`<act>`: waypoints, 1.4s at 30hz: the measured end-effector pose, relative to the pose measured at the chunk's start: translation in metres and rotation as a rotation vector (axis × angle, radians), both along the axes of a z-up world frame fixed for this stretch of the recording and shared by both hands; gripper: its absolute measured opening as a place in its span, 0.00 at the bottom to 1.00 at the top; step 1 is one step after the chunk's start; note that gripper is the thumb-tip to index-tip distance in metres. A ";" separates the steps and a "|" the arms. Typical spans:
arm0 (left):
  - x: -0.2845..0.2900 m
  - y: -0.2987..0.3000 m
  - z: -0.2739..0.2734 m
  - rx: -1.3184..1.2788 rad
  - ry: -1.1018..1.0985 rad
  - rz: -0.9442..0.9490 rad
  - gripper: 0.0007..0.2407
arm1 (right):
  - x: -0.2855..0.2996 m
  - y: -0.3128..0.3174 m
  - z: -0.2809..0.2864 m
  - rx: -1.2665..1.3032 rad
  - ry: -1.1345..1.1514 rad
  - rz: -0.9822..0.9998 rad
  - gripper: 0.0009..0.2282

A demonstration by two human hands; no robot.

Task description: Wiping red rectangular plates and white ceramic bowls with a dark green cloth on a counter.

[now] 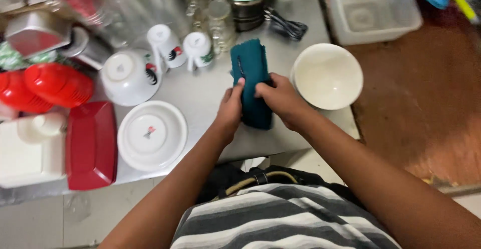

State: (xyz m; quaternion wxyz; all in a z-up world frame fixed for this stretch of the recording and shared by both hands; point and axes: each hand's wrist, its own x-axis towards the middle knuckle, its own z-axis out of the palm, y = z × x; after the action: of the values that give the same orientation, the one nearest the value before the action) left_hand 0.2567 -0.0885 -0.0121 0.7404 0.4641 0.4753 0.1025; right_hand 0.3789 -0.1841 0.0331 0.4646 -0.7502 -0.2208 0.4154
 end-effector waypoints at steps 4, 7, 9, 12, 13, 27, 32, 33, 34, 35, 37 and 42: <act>0.033 -0.019 0.013 0.278 -0.248 -0.118 0.24 | 0.023 -0.024 0.002 0.245 0.598 -0.131 0.20; 0.062 -0.026 0.024 0.112 -0.268 -0.218 0.26 | 0.053 -0.049 -0.009 0.330 0.795 -0.285 0.17; 0.081 -0.030 0.032 0.070 -0.075 -0.197 0.26 | 0.076 -0.069 -0.008 0.364 0.754 -0.410 0.15; 0.102 -0.036 0.023 0.630 0.141 -0.241 0.24 | 0.128 -0.107 -0.020 0.569 0.588 -0.557 0.15; 0.106 -0.038 0.024 0.631 0.139 -0.242 0.24 | 0.138 -0.113 -0.016 0.570 0.586 -0.558 0.15; 0.150 -0.033 0.025 1.099 0.361 -0.577 0.14 | 0.168 -0.118 -0.017 0.121 0.224 -0.674 0.25; 0.153 -0.028 0.030 1.105 0.308 -0.603 0.13 | 0.174 -0.126 -0.035 0.296 0.371 -0.701 0.20; 0.153 -0.028 0.034 1.078 0.268 -0.617 0.13 | 0.173 -0.128 -0.034 0.364 0.424 -0.714 0.19; 0.154 -0.027 0.036 1.076 0.268 -0.621 0.13 | 0.173 -0.130 -0.032 0.362 0.425 -0.718 0.19; 0.156 -0.025 0.038 1.072 0.227 -0.618 0.14 | 0.174 -0.131 -0.029 0.350 0.463 -0.718 0.18; 0.161 -0.018 0.036 1.069 0.183 -0.618 0.15 | 0.177 -0.136 -0.021 0.341 0.499 -0.721 0.17; 0.174 0.010 0.025 0.872 0.202 -0.574 0.17 | 0.180 -0.147 0.018 0.518 0.622 -0.495 0.18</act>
State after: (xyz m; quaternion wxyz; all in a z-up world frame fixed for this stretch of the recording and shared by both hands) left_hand 0.4309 -0.0786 0.0132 0.4275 0.8478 0.3113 0.0388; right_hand 0.5587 -0.3315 0.0507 0.7654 -0.4797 0.0181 0.4285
